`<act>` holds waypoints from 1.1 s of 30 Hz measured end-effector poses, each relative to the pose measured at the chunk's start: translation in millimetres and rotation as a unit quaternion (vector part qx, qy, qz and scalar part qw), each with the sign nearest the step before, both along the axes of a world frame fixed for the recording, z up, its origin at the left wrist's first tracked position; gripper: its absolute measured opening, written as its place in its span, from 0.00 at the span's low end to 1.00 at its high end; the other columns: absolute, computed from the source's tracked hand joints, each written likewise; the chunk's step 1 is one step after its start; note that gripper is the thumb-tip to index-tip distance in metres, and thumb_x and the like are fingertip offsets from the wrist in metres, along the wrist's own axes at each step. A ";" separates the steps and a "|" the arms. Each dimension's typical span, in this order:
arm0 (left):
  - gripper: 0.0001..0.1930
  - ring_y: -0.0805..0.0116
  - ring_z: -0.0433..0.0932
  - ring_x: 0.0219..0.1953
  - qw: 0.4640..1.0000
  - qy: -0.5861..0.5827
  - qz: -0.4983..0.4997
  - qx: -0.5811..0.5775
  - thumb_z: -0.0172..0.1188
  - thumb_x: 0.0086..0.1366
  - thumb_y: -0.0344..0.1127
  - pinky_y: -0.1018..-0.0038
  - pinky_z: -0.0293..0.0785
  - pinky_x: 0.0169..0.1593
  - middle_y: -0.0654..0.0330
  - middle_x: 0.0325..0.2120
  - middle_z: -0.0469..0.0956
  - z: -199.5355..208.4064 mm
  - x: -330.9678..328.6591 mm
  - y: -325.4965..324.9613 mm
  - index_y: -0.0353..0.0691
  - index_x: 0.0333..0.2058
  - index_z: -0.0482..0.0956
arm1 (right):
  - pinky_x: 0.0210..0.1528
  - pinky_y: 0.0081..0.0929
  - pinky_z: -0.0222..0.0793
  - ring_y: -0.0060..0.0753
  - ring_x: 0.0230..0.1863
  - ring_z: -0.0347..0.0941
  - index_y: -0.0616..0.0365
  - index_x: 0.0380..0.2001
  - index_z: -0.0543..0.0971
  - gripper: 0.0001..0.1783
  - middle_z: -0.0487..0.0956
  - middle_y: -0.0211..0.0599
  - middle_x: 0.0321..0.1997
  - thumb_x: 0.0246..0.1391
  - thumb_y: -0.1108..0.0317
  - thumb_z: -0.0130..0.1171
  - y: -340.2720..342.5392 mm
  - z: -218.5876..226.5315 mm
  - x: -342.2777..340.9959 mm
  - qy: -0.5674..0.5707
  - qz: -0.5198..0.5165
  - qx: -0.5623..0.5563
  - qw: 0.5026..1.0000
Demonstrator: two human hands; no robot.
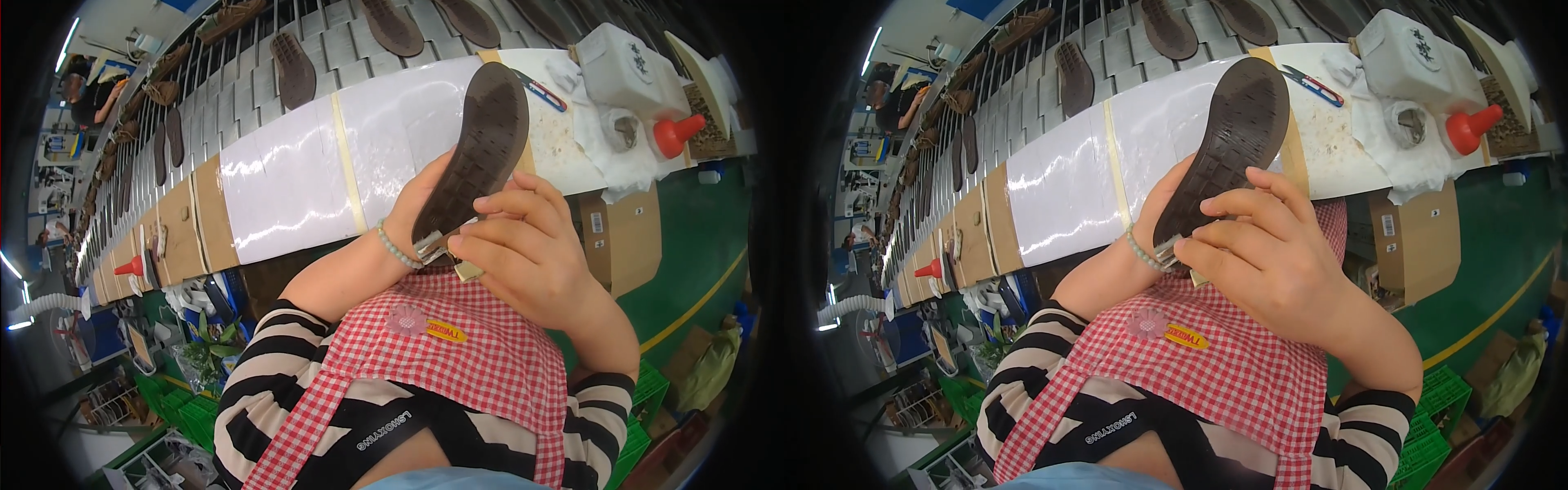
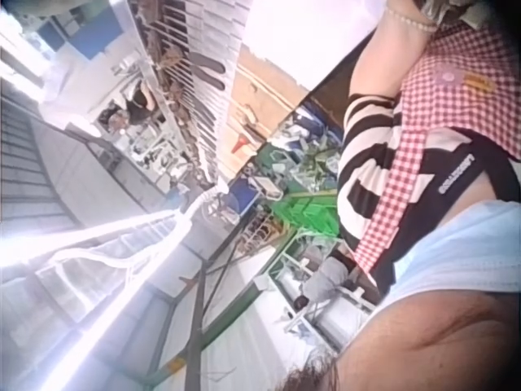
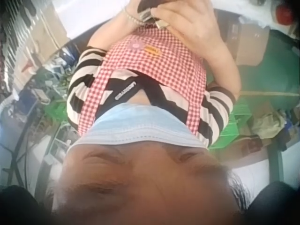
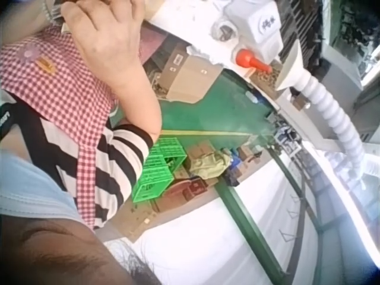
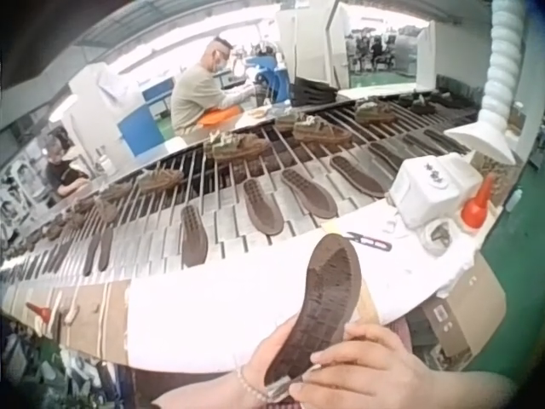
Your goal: Apply adhesive to shoe soles and place them on a production line conveyor belt.
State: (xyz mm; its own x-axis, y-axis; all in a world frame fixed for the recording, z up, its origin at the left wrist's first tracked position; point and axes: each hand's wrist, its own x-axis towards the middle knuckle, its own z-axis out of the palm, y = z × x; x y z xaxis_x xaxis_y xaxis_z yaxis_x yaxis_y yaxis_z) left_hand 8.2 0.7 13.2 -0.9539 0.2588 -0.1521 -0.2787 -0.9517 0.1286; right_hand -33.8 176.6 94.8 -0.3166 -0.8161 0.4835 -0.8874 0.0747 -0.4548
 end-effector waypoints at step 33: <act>0.27 0.44 0.54 0.72 0.993 -0.017 0.017 0.114 0.36 0.78 0.45 0.46 0.59 0.71 0.45 0.66 0.63 19.1 -6.1 -0.3 0.31 0.66 0.62 | 0.44 0.36 0.71 0.43 0.41 0.76 0.59 0.39 0.81 0.26 0.80 0.37 0.36 0.33 0.68 0.80 19.6 -10.2 11.6 -0.149 -0.155 -0.026 0.976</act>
State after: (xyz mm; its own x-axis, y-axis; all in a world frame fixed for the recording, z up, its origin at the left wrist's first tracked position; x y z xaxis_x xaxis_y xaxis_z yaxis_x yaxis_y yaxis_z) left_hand 2.1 0.4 32.3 -0.9580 0.2575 -0.1264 -0.2458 -0.9641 -0.1007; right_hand -22.1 196.2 84.6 -0.6773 -0.6355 0.3707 -0.6539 0.2893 -0.6991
